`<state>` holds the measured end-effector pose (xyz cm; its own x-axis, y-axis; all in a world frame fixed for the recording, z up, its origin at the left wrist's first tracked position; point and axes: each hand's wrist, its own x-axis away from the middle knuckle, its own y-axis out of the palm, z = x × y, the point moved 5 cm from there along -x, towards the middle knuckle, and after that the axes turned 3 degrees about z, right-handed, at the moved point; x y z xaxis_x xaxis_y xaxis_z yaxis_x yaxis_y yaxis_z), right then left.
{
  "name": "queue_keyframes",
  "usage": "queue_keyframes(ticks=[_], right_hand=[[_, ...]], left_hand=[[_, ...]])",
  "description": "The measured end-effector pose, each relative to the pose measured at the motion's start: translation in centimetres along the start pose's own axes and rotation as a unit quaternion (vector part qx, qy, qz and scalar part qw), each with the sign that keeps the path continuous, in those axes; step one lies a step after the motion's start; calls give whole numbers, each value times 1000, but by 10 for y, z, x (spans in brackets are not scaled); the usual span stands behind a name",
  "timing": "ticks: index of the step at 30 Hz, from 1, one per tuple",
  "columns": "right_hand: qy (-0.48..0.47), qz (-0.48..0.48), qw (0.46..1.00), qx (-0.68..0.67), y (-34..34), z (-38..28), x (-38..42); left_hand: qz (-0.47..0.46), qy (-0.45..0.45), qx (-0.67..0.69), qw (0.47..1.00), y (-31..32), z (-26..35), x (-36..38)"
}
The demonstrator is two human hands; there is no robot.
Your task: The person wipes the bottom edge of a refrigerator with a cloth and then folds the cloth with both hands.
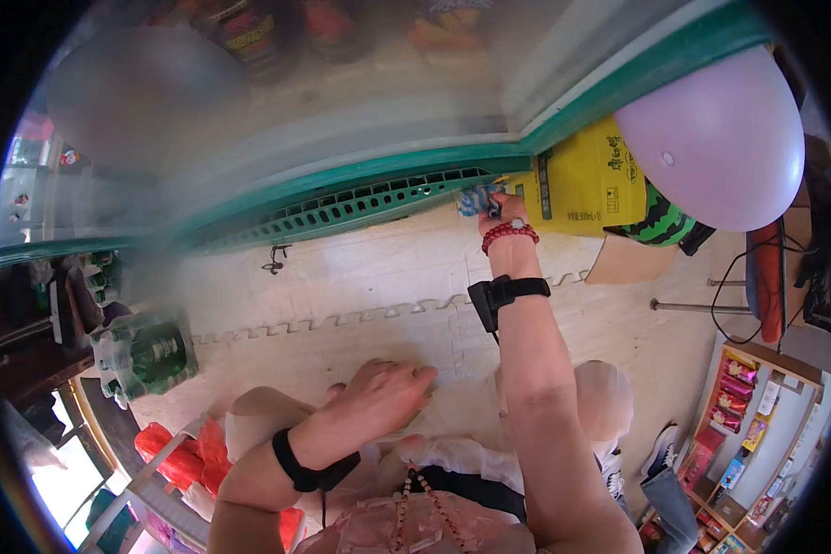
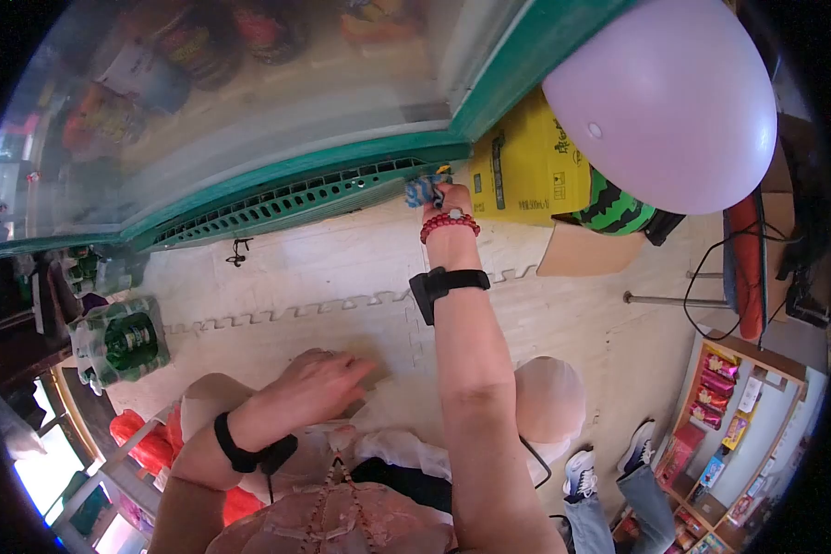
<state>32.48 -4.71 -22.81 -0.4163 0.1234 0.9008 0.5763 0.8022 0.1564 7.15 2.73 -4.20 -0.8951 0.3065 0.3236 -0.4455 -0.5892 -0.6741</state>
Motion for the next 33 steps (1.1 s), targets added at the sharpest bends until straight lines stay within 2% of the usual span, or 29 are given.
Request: queue_keyframes(ticks=[2, 4, 7, 10, 14, 19, 26, 29, 31, 32, 33], right_hand=[[-9, 4, 1000, 2, 3, -2, 10], [-15, 41, 997, 62, 3, -7, 20], [-23, 34, 999, 19, 6, -9, 29], [-6, 11, 999, 37, 5, -12, 22], [-16, 46, 997, 64, 4, -17, 25], [-22, 8, 999, 34, 3, -23, 22], [-57, -10, 998, 8, 10, -30, 49], [-53, -51, 997, 2, 4, -38, 49], [-48, -169, 984, -29, 6, -37, 44], [-48, -168, 984, -31, 1, -35, 39], [-64, -129, 989, -13, -7, -36, 33]], left_hand=[[13, 10, 2, 1000, -5, 0, -1], [26, 20, 4, 999, -10, 1, -1], [30, 17, 10, 999, -11, 0, 0], [8, 6, 0, 1000, -5, -5, -1], [37, 3, -11, 999, -9, -5, 0], [64, 3, 1, 998, -6, -5, 2], [31, -13, -23, 999, -6, -3, 3], [40, -4, -19, 999, -2, 1, 2], [47, -2, -19, 999, -4, 3, 1], [39, 1, -25, 999, -5, 6, 0], [34, 6, -32, 999, -5, 9, -2]])
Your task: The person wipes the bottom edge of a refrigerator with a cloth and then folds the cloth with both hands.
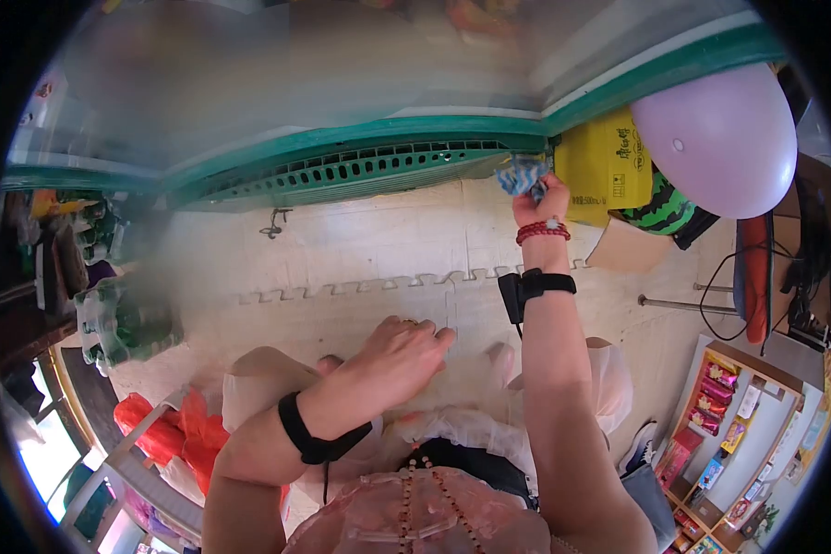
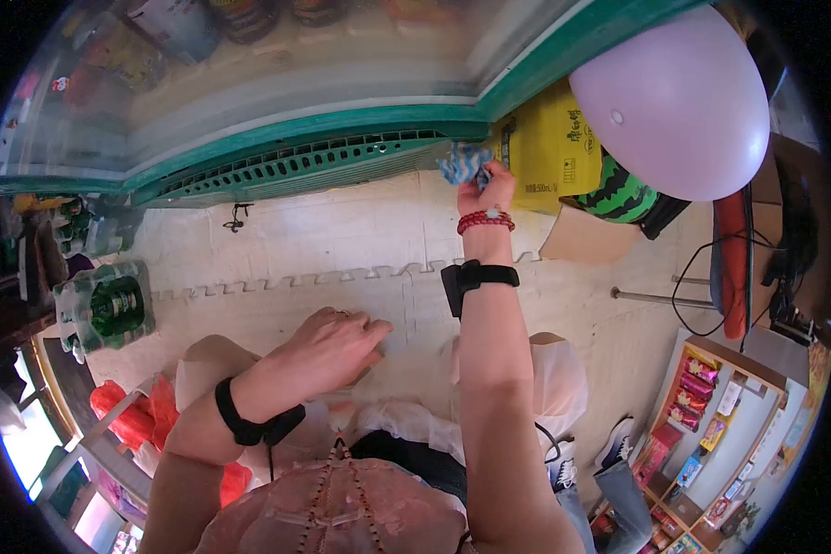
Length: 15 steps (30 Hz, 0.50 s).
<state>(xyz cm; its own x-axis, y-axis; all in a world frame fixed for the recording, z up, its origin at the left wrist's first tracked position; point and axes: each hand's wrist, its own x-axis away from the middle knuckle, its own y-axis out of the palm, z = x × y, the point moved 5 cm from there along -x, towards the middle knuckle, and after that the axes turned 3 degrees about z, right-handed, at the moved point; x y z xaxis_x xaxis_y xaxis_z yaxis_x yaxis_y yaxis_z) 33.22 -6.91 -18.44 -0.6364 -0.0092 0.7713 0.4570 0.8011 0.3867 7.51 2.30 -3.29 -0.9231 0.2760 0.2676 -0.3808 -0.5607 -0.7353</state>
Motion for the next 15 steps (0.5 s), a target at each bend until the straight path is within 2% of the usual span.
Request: queue_keyframes(ticks=[2, 3, 6, 9, 11, 15], right_hand=[[-29, 80, 995, 45, -27, -1, -14], [9, 16, 998, 55, -33, 6, -23], [27, -6, 999, 16, -25, 21, -16], [22, 18, 999, 21, -12, 31, -24], [6, 40, 997, 58, -6, 29, -25], [56, 65, 996, 18, -4, 37, -32]], left_hand=[[2, 2, -3, 1000, 1, 5, -2], [6, 0, -6, 1000, 2, 6, -3], [0, -10, -10, 1000, 7, 8, 2], [-36, -30, -22, 999, 13, 9, 6], [-24, -36, -23, 999, 16, 6, 8], [-36, -61, -22, 997, 14, 0, 13]])
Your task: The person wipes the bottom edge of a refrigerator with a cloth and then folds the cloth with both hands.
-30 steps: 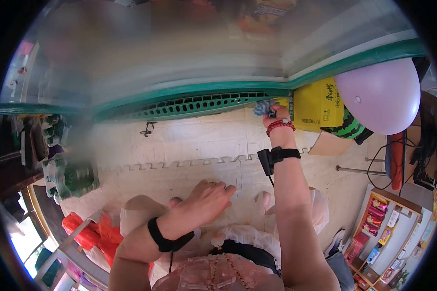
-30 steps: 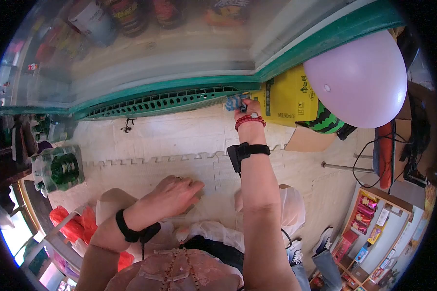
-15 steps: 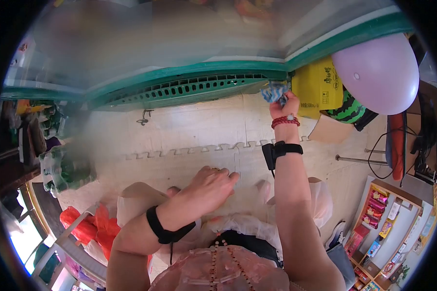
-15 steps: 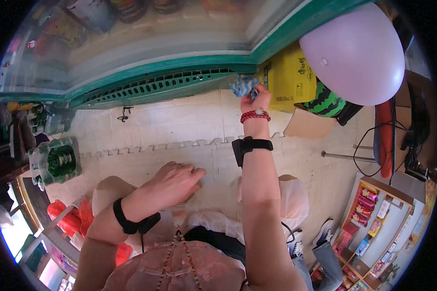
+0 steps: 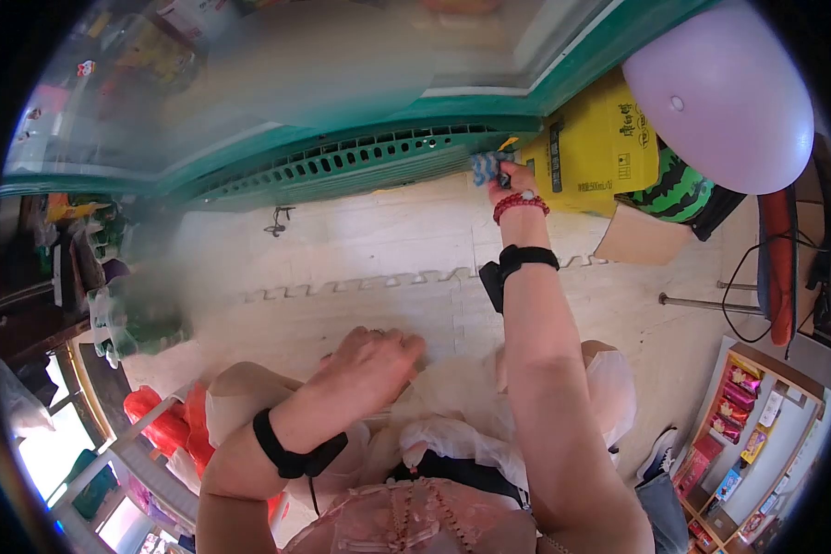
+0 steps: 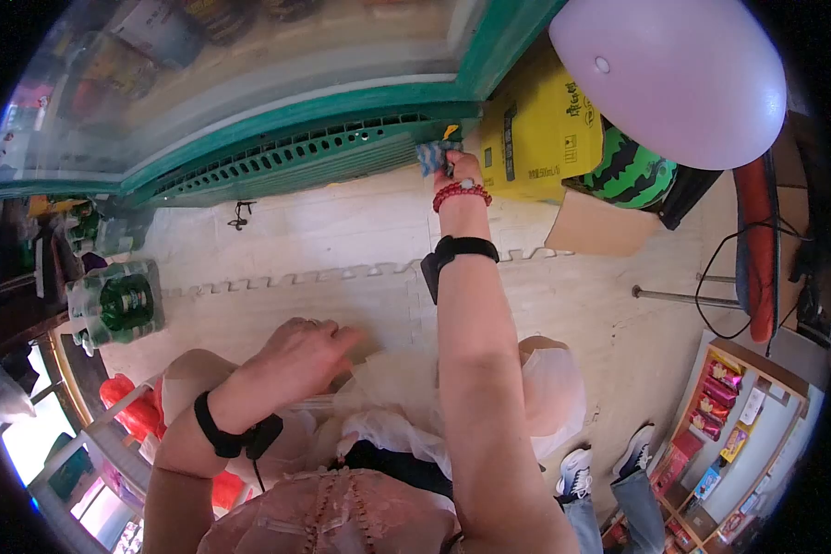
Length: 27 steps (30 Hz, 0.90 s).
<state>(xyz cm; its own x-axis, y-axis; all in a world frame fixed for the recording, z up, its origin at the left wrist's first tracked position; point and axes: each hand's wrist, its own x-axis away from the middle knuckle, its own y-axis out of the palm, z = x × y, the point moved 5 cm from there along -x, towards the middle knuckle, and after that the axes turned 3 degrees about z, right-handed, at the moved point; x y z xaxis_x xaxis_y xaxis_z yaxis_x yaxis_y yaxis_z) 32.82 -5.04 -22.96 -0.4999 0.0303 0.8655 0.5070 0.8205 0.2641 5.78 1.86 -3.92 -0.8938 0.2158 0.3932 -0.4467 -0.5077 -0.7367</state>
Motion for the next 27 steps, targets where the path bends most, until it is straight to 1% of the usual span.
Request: queue_keyframes(ticks=[1, 3, 5, 9, 11, 12, 13, 14, 16, 17, 18, 19, 20, 22, 23, 24, 25, 27], right_hand=[[8, 3, 1000, -7, 0, 0, -2], [15, 2, 1000, -13, 3, -3, -4], [18, 30, 999, -8, 2, -8, 1], [10, 14, 999, -39, 8, -19, 19], [-32, 27, 999, -27, 14, -31, 48], [-34, 29, 999, -28, 16, -35, 60], [-58, 15, 998, -18, 20, -42, 68], [-82, -2, 997, -8, 25, -49, 76], [-88, -126, 986, -71, 31, -60, 86], [-109, -218, 966, -87, 42, -71, 96], [-121, -257, 953, -104, 47, -82, 106], [-134, -301, 936, -124, 56, -91, 122], [-134, -304, 935, -125, 48, -87, 114], [-133, -208, 963, -110, 16, -73, 77], [-142, -159, 972, -95, 1, -64, 55], [-105, -98, 982, -126, -15, -45, 38], [-104, -94, 982, -128, -13, -37, 37], [-143, 14, 989, -39, -14, -15, 38]], left_hand=[[-3, -2, 1, 1000, 0, 1, 1], [30, 6, 1, 1000, -4, 2, 1], [26, 6, -3, 1000, -3, 3, -1], [16, 6, -21, 1000, -2, 3, -5], [17, 9, -19, 1000, -4, 6, -6], [15, 7, -15, 1000, -3, 8, -6], [15, 10, -15, 1000, -2, 10, -5], [20, 15, -21, 999, -1, 10, -6], [17, 19, -19, 1000, 1, 15, -6], [20, 36, -20, 999, -3, 20, -7], [27, 50, -24, 998, -4, 25, -6], [27, 44, -25, 998, -2, 28, -5], [18, 50, -26, 998, 1, 35, -6], [22, 63, -38, 997, -3, 39, -7], [27, 49, -35, 998, -5, 36, -5], [25, 35, -29, 999, -4, 33, -2], [20, 35, -30, 999, -3, 31, 1], [11, 6, -34, 999, -5, 27, 6]])
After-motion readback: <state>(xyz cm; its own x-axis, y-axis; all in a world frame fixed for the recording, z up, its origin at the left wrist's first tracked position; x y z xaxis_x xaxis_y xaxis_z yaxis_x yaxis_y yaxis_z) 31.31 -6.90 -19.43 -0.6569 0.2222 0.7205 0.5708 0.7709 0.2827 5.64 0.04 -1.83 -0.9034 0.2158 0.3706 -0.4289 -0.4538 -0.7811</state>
